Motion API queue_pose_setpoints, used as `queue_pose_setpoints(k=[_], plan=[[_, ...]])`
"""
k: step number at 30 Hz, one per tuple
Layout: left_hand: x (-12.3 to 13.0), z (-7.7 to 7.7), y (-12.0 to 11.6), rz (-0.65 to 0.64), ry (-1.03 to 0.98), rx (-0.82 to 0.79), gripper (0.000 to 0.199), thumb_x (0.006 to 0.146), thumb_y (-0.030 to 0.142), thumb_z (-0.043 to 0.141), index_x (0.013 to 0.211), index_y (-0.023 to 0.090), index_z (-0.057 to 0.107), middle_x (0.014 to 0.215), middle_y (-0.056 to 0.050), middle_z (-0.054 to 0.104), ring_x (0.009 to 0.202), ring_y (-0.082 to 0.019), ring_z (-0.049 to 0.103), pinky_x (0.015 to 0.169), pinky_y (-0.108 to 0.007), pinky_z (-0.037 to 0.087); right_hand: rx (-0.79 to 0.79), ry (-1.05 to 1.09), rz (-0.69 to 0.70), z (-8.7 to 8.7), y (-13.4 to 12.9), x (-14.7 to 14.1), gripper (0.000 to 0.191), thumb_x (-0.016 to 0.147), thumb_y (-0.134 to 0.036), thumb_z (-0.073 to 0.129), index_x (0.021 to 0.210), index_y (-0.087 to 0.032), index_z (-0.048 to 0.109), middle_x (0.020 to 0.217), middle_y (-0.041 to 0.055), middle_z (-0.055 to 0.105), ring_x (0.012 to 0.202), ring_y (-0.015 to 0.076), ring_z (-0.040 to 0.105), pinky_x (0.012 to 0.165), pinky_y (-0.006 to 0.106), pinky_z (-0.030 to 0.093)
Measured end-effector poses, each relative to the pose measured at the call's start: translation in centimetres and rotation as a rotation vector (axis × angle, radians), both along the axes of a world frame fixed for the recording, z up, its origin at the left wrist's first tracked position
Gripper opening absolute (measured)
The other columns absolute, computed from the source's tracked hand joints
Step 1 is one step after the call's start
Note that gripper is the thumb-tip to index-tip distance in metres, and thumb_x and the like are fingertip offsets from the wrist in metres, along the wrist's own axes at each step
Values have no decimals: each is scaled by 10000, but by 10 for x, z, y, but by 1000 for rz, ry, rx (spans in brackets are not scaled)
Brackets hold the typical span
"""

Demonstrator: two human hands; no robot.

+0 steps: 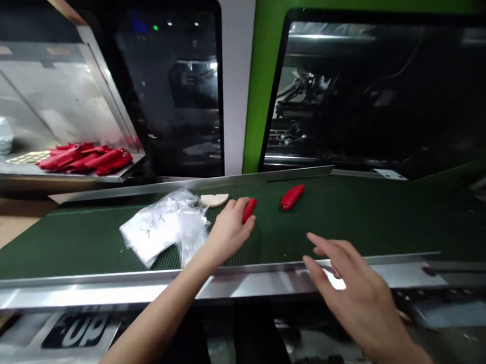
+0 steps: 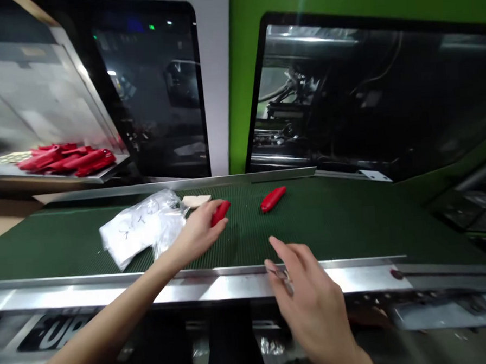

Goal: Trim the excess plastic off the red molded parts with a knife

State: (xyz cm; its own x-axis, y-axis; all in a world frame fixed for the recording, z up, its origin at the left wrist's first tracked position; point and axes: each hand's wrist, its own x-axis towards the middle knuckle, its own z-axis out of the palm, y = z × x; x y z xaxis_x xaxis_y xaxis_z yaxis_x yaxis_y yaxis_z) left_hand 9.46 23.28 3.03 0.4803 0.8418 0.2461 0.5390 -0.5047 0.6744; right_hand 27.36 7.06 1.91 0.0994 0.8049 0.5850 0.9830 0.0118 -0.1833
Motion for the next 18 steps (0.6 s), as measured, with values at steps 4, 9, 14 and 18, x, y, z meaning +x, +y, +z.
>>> queue_pose_setpoints(k=[4, 9, 14, 18], plan=[[32, -27, 22, 12, 185, 39, 395, 917, 277, 593, 1286, 157, 519, 1121, -100, 606, 1017, -254, 603, 888, -476, 512, -251, -201, -23, 20, 67, 34, 286, 973, -265, 455, 1205, -256, 621, 831, 0, 650, 634, 133, 623, 534, 259, 438], [15, -28, 16, 68, 187, 65, 467, 932, 356, 564, 1336, 140, 475, 1188, -142, 585, 1160, -320, 540, 973, -546, 444, -472, -332, 52, 18, 133, 44, 234, 950, -346, 567, 1053, -145, 628, 862, 6, 648, 689, 108, 610, 655, 284, 529], [-38, -6, -13, 131, -31, -10, 370, 949, 318, 474, 1284, 161, 495, 1258, -147, 569, 1122, -285, 558, 953, -459, 444, -374, -368, 133, 21, 129, 44, 175, 960, -281, 549, 939, -132, 637, 794, 2, 639, 678, 106, 604, 616, 256, 502], [-60, 0, -64, 121, -245, -186, 292, 968, 354, 448, 1188, 195, 555, 1098, -88, 656, 932, -199, 630, 800, -331, 509, -63, -315, 227, 36, 68, 23, 227, 979, -250, 474, 1059, -126, 647, 755, 48, 670, 666, 139, 609, 557, 266, 440]])
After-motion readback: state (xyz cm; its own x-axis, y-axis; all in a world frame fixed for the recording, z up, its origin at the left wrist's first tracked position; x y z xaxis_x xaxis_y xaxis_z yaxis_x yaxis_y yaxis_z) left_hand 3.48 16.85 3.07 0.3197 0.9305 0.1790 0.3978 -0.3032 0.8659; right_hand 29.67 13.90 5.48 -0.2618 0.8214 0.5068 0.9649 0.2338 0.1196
